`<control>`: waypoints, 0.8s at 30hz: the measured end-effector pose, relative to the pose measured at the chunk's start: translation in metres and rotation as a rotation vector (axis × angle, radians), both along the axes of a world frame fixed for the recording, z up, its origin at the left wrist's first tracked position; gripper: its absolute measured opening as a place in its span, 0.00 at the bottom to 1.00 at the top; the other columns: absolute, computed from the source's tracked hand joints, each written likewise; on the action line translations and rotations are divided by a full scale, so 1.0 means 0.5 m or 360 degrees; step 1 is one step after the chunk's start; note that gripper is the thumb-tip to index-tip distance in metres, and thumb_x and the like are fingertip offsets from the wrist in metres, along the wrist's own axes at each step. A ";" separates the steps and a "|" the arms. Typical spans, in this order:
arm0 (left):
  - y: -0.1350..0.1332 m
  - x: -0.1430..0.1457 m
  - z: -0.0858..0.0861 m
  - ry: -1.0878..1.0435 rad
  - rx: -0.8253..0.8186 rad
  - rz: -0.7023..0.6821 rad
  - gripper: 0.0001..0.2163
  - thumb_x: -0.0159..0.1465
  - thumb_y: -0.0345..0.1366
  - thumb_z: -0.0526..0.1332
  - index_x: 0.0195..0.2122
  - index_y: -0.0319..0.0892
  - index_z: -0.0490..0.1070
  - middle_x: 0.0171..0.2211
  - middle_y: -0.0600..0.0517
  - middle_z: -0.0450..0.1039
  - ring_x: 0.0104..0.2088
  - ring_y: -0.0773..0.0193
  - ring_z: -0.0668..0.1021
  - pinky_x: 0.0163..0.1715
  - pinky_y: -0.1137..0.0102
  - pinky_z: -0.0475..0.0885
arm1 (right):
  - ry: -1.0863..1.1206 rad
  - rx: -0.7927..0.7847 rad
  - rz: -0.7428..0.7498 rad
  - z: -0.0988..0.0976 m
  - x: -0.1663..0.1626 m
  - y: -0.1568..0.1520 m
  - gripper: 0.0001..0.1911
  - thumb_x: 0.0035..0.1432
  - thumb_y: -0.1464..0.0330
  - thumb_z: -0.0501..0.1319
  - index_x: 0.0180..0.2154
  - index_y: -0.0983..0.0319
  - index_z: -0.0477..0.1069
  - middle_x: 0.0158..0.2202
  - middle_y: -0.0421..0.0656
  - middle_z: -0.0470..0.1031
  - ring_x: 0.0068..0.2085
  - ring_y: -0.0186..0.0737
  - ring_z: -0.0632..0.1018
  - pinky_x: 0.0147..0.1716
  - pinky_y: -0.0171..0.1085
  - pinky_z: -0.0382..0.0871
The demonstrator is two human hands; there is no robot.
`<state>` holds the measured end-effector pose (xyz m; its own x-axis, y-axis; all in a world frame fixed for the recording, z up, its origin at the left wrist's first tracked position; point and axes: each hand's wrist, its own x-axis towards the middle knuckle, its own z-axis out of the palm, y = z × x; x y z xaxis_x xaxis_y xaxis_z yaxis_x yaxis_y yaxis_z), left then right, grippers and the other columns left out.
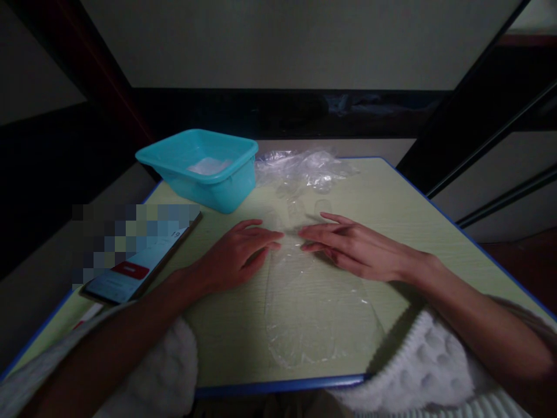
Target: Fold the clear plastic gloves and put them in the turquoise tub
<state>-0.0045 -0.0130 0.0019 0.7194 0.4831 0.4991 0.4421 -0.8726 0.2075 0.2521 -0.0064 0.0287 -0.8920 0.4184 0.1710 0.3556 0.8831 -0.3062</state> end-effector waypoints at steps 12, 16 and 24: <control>-0.011 0.005 0.001 -0.0052 -0.0078 -0.0121 0.13 0.61 0.24 0.53 0.46 0.40 0.65 0.35 0.52 0.79 0.38 0.64 0.79 0.50 0.60 0.67 | 0.0066 -0.0082 0.0043 0.005 0.002 -0.003 0.24 0.59 0.76 0.47 0.58 0.65 0.55 0.49 0.46 0.74 0.55 0.40 0.69 0.60 0.51 0.49; -0.010 0.005 0.002 -0.0059 -0.0076 -0.0118 0.13 0.61 0.24 0.52 0.46 0.40 0.66 0.35 0.52 0.79 0.38 0.64 0.79 0.49 0.61 0.67 | 0.0002 -0.0059 0.0009 0.004 0.002 -0.002 0.22 0.60 0.75 0.47 0.56 0.65 0.60 0.54 0.48 0.70 0.53 0.41 0.71 0.60 0.51 0.51; -0.008 0.005 -0.001 -0.0081 -0.0090 -0.0150 0.12 0.61 0.24 0.53 0.46 0.41 0.65 0.35 0.52 0.79 0.37 0.65 0.79 0.48 0.61 0.68 | 0.0109 -0.0172 -0.0197 0.035 0.036 -0.001 0.22 0.59 0.74 0.48 0.55 0.65 0.61 0.44 0.45 0.77 0.46 0.41 0.76 0.51 0.45 0.64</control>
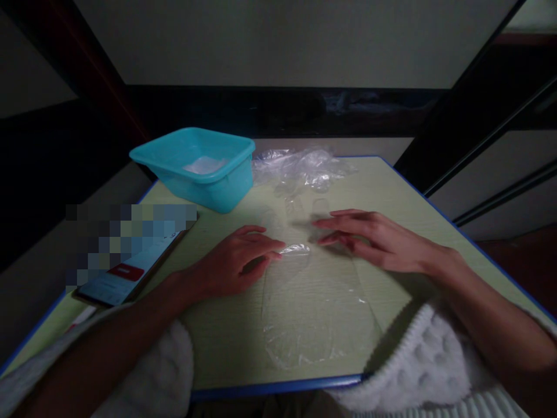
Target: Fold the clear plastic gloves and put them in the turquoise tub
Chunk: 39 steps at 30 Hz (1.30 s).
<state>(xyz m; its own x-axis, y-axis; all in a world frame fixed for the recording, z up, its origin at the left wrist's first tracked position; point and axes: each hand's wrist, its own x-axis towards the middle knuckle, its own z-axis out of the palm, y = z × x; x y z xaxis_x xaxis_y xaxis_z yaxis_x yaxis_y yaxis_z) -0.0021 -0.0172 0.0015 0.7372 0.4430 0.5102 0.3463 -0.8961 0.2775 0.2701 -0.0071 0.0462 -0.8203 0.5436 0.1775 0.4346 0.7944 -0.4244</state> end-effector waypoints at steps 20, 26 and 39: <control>-0.001 -0.001 -0.001 0.0028 0.0015 0.0039 0.11 0.61 0.24 0.52 0.42 0.41 0.68 0.36 0.52 0.78 0.37 0.65 0.78 0.49 0.61 0.68 | -0.0079 -0.0457 -0.0256 0.006 0.026 0.015 0.17 0.56 0.76 0.49 0.47 0.66 0.65 0.33 0.42 0.78 0.33 0.36 0.77 0.34 0.35 0.68; -0.003 -0.002 -0.002 0.0031 0.0035 0.0088 0.11 0.61 0.25 0.52 0.41 0.40 0.70 0.36 0.53 0.79 0.39 0.63 0.78 0.50 0.60 0.69 | -0.0088 -0.0452 -0.0231 -0.001 0.027 0.020 0.11 0.58 0.69 0.53 0.43 0.63 0.68 0.33 0.41 0.76 0.34 0.36 0.76 0.35 0.36 0.68; -0.002 -0.001 -0.002 0.0019 0.0031 0.0065 0.10 0.61 0.25 0.53 0.40 0.40 0.70 0.36 0.50 0.79 0.38 0.63 0.78 0.49 0.59 0.70 | -0.0243 -0.0381 -0.0324 -0.016 0.048 0.047 0.10 0.51 0.64 0.63 0.34 0.63 0.72 0.34 0.42 0.73 0.34 0.37 0.75 0.35 0.38 0.68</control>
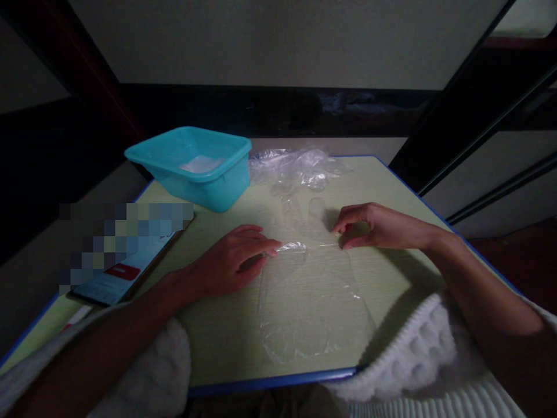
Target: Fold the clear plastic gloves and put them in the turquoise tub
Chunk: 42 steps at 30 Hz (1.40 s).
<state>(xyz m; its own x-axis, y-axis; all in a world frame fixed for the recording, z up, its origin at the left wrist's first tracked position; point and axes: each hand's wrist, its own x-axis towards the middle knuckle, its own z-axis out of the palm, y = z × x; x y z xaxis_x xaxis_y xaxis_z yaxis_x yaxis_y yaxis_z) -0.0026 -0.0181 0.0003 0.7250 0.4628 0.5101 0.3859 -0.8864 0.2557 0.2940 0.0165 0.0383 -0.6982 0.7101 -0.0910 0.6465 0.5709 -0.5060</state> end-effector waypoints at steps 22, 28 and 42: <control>0.000 0.001 0.003 0.0015 -0.0013 0.0007 0.09 0.61 0.25 0.52 0.38 0.40 0.70 0.36 0.49 0.78 0.38 0.64 0.78 0.48 0.61 0.69 | -0.0109 -0.0088 0.0060 0.008 0.005 -0.007 0.25 0.46 0.64 0.67 0.47 0.60 0.69 0.43 0.45 0.71 0.42 0.44 0.73 0.42 0.42 0.66; 0.000 -0.001 0.003 -0.0006 -0.0062 -0.0032 0.11 0.61 0.25 0.52 0.42 0.40 0.68 0.36 0.50 0.78 0.38 0.64 0.78 0.49 0.62 0.68 | 0.0027 -0.0143 0.0197 0.035 -0.013 -0.038 0.13 0.49 0.66 0.65 0.38 0.63 0.72 0.38 0.44 0.71 0.40 0.40 0.73 0.40 0.38 0.66; -0.010 -0.003 0.011 0.0108 -0.0043 0.0053 0.09 0.63 0.27 0.52 0.41 0.40 0.69 0.38 0.51 0.77 0.41 0.64 0.76 0.51 0.64 0.67 | -0.0232 -0.0692 0.0683 0.018 -0.022 -0.105 0.09 0.38 0.76 0.70 0.26 0.65 0.73 0.24 0.37 0.69 0.29 0.34 0.70 0.31 0.34 0.62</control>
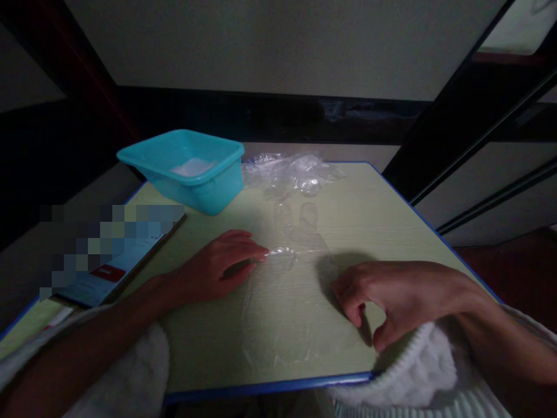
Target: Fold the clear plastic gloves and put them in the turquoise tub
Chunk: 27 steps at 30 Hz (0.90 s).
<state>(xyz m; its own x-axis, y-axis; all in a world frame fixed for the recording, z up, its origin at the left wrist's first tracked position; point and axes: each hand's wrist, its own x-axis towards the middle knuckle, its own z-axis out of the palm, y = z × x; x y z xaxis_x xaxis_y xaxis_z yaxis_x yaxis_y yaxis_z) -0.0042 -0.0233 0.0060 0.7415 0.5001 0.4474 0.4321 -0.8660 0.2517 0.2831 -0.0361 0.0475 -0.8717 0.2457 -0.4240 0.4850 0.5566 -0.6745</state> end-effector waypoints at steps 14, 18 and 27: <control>-0.003 0.002 0.002 0.0025 -0.0052 0.0001 0.10 0.63 0.27 0.52 0.42 0.40 0.70 0.38 0.50 0.77 0.41 0.64 0.76 0.51 0.63 0.67 | -0.0097 0.0268 0.0068 0.015 -0.018 -0.033 0.05 0.42 0.78 0.62 0.25 0.63 0.72 0.26 0.39 0.71 0.31 0.35 0.70 0.33 0.34 0.61; -0.003 0.001 0.004 -0.0002 -0.0059 0.0002 0.10 0.63 0.27 0.52 0.42 0.41 0.69 0.38 0.50 0.77 0.41 0.64 0.76 0.51 0.62 0.67 | -0.0134 0.0293 0.0117 0.018 -0.022 -0.045 0.05 0.43 0.77 0.62 0.26 0.63 0.72 0.30 0.41 0.74 0.33 0.37 0.71 0.31 0.34 0.61; -0.003 0.002 0.005 -0.0048 -0.0092 -0.0073 0.09 0.62 0.26 0.54 0.42 0.39 0.68 0.37 0.49 0.77 0.39 0.64 0.77 0.49 0.64 0.68 | -0.0141 0.0351 0.0127 0.020 -0.025 -0.055 0.07 0.46 0.79 0.58 0.27 0.64 0.72 0.31 0.44 0.75 0.34 0.39 0.72 0.34 0.37 0.63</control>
